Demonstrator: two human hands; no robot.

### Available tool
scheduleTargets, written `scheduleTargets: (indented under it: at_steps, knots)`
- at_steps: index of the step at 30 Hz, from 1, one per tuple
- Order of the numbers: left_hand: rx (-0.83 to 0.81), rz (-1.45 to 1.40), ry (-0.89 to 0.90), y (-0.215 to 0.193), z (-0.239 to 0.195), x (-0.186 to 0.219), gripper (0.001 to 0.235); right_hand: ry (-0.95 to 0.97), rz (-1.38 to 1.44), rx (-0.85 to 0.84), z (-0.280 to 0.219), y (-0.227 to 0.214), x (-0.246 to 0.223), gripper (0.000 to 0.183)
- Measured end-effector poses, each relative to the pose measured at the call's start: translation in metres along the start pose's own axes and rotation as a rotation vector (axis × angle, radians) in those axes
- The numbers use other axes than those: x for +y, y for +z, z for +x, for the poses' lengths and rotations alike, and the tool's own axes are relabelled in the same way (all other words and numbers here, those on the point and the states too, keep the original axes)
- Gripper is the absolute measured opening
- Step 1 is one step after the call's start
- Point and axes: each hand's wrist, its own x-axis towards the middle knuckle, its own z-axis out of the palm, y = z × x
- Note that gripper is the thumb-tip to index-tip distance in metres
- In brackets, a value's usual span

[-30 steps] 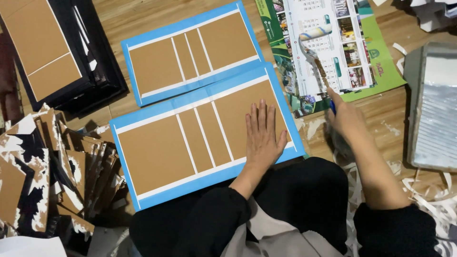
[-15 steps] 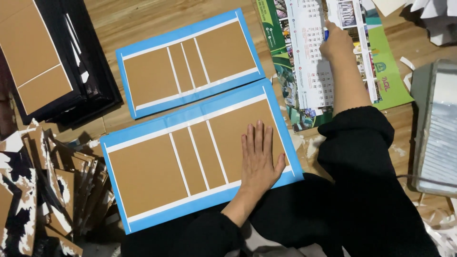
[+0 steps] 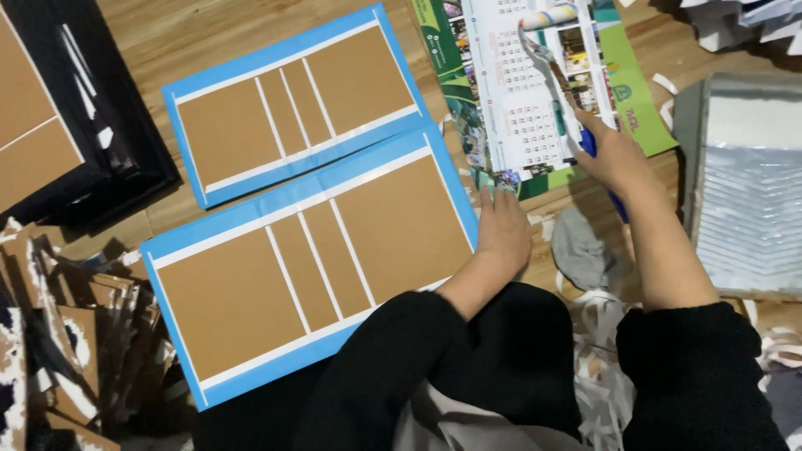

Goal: Assembling folders by applying adhesive to covers and attaching paper liners, then smoothing them out.

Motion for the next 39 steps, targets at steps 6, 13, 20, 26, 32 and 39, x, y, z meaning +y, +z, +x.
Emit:
scheduleTargets:
  at_steps: [6, 13, 20, 26, 32, 39]
  knots:
    - [-0.613, 0.047, -0.334, -0.059, 0.014, -0.004, 0.047, -0.039, -0.008, -0.008, 0.011, 0.001, 0.020, 0.059]
    - [-0.765, 0.223, -0.259, -0.037, 0.008, 0.005, 0.051, -0.022, 0.005, -0.012, -0.025, -0.014, -0.007, 0.066]
    - [-0.780, 0.163, -0.258, -0.100, -0.019, 0.003, 0.045, 0.125, -0.007, -0.048, -0.077, 0.005, -0.035, 0.054]
    - [-0.762, 0.279, -0.257, -0.093, -0.017, 0.006, 0.041, 0.065, 0.032, 0.076, 0.025, 0.030, -0.017, 0.054]
    - [-0.955, 0.379, -0.098, -0.043, 0.013, 0.000, 0.078, 0.024, 0.128, 0.079, 0.131, 0.003, -0.034, 0.059]
    - [-0.970, 0.464, -0.097, -0.030, 0.019, 0.000, 0.082, 0.090, 0.131, 0.007, 0.070, -0.007, -0.027, 0.057]
